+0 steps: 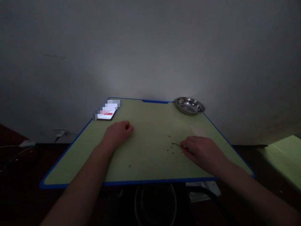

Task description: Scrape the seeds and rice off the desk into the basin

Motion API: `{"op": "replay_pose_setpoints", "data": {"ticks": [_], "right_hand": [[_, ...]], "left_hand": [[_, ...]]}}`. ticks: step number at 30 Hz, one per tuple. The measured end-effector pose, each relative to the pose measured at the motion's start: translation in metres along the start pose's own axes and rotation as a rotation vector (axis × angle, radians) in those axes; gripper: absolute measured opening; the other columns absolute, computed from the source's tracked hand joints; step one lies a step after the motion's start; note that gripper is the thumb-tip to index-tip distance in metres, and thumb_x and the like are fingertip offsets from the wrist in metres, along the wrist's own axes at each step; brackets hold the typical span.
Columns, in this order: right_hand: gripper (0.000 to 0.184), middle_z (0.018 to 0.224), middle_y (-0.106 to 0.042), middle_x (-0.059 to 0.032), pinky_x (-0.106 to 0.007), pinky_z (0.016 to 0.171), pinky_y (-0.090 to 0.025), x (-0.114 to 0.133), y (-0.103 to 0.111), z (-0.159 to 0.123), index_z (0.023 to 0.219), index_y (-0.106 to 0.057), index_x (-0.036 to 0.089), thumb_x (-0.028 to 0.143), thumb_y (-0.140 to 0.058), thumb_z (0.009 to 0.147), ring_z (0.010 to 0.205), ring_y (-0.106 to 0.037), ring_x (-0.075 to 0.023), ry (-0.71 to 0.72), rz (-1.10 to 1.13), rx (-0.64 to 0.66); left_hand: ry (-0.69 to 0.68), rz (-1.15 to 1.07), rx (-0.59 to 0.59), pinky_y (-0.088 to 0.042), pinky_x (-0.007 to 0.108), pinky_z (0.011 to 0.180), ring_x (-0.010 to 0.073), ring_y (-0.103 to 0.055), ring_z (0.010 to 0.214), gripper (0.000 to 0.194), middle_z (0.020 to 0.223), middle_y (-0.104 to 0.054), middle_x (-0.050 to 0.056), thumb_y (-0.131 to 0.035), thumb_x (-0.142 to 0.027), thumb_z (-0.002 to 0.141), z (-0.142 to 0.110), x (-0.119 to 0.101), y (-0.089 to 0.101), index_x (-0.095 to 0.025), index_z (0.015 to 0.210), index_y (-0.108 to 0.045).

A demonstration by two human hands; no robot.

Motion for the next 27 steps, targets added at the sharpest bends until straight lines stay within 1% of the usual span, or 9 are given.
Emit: {"op": "replay_pose_setpoints", "data": {"ticks": [7, 10, 13, 16, 19, 21, 24, 27], "right_hand": [[0.024, 0.073, -0.066, -0.0045, -0.030, 0.061, -0.039, 0.012, 0.003, -0.012, 0.084, -0.066, 0.018, 0.023, -0.045, 0.094, 0.066, -0.060, -0.0173, 0.058, 0.033, 0.013], [0.027, 0.073, -0.066, -0.0052, -0.030, 0.062, -0.040, 0.012, 0.004, -0.013, 0.084, -0.067, 0.019, 0.024, -0.043, 0.094, 0.066, -0.060, -0.0173, 0.052, 0.040, 0.005], [0.027, 0.074, -0.067, -0.0051, -0.029, 0.061, -0.041, 0.005, 0.007, -0.007, 0.085, -0.068, 0.019, 0.025, -0.044, 0.094, 0.066, -0.061, -0.0170, -0.008, 0.102, 0.000], [0.022, 0.078, -0.070, -0.0046, -0.028, 0.062, -0.044, -0.010, 0.006, 0.000, 0.086, -0.069, 0.019, 0.025, -0.048, 0.092, 0.069, -0.062, -0.0168, -0.099, 0.258, 0.038], [0.021, 0.077, -0.070, -0.0035, -0.028, 0.062, -0.045, -0.026, -0.001, 0.003, 0.083, -0.069, 0.020, 0.026, -0.050, 0.091, 0.068, -0.062, -0.0165, -0.192, 0.444, 0.083], [0.021, 0.076, -0.070, -0.0033, -0.027, 0.061, -0.045, -0.034, -0.008, 0.002, 0.082, -0.069, 0.019, 0.027, -0.051, 0.090, 0.067, -0.062, -0.0164, -0.242, 0.526, 0.102], [0.018, 0.076, -0.071, -0.0035, -0.027, 0.061, -0.046, -0.039, -0.017, -0.001, 0.081, -0.069, 0.019, 0.026, -0.054, 0.088, 0.067, -0.063, -0.0163, -0.285, 0.582, 0.117], [0.018, 0.076, -0.070, -0.0033, -0.027, 0.060, -0.046, -0.035, -0.022, -0.002, 0.081, -0.069, 0.019, 0.026, -0.054, 0.088, 0.066, -0.062, -0.0156, -0.310, 0.619, 0.128]], "left_hand": [[0.004, -0.008, 0.007, -0.029, 0.030, 0.053, 0.0201, -0.056, 0.066, 0.030, 0.074, -0.064, 0.007, -0.036, -0.039, 0.084, 0.000, -0.001, 0.001, -0.021, 0.073, -0.057], [0.004, -0.002, 0.007, -0.029, 0.030, 0.053, 0.0202, -0.056, 0.066, 0.030, 0.075, -0.065, 0.007, -0.036, -0.038, 0.084, 0.000, -0.002, 0.002, -0.021, 0.073, -0.058], [0.001, 0.001, 0.007, -0.030, 0.029, 0.054, 0.0201, -0.057, 0.067, 0.030, 0.075, -0.065, 0.007, -0.037, -0.039, 0.084, 0.000, -0.002, 0.002, -0.021, 0.073, -0.058], [0.009, -0.002, 0.008, -0.030, 0.029, 0.054, 0.0199, -0.057, 0.068, 0.030, 0.075, -0.065, 0.006, -0.038, -0.039, 0.084, -0.001, -0.002, 0.002, -0.021, 0.073, -0.058], [0.014, -0.005, 0.013, -0.029, 0.029, 0.054, 0.0187, -0.055, 0.066, 0.030, 0.074, -0.064, 0.006, -0.037, -0.038, 0.085, -0.001, -0.002, 0.002, -0.020, 0.073, -0.058], [0.009, -0.006, 0.018, -0.028, 0.029, 0.054, 0.0181, -0.054, 0.066, 0.030, 0.073, -0.063, 0.006, -0.037, -0.037, 0.085, -0.002, -0.002, 0.002, -0.019, 0.074, -0.058], [0.011, -0.016, 0.012, -0.028, 0.029, 0.054, 0.0188, -0.054, 0.065, 0.028, 0.072, -0.063, 0.006, -0.039, -0.038, 0.084, -0.001, -0.003, 0.002, -0.020, 0.073, -0.058], [0.008, -0.026, 0.000, -0.029, 0.030, 0.054, 0.0199, -0.055, 0.065, 0.028, 0.071, -0.062, 0.006, -0.039, -0.038, 0.084, -0.001, -0.002, 0.002, -0.021, 0.073, -0.058]]}}
Point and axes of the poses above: each hand's wrist, its own z-axis towards the middle knuckle, its own y-axis out of the back of the hand, x = y × z, the point moved 2 cm from there along z, towards the middle knuckle
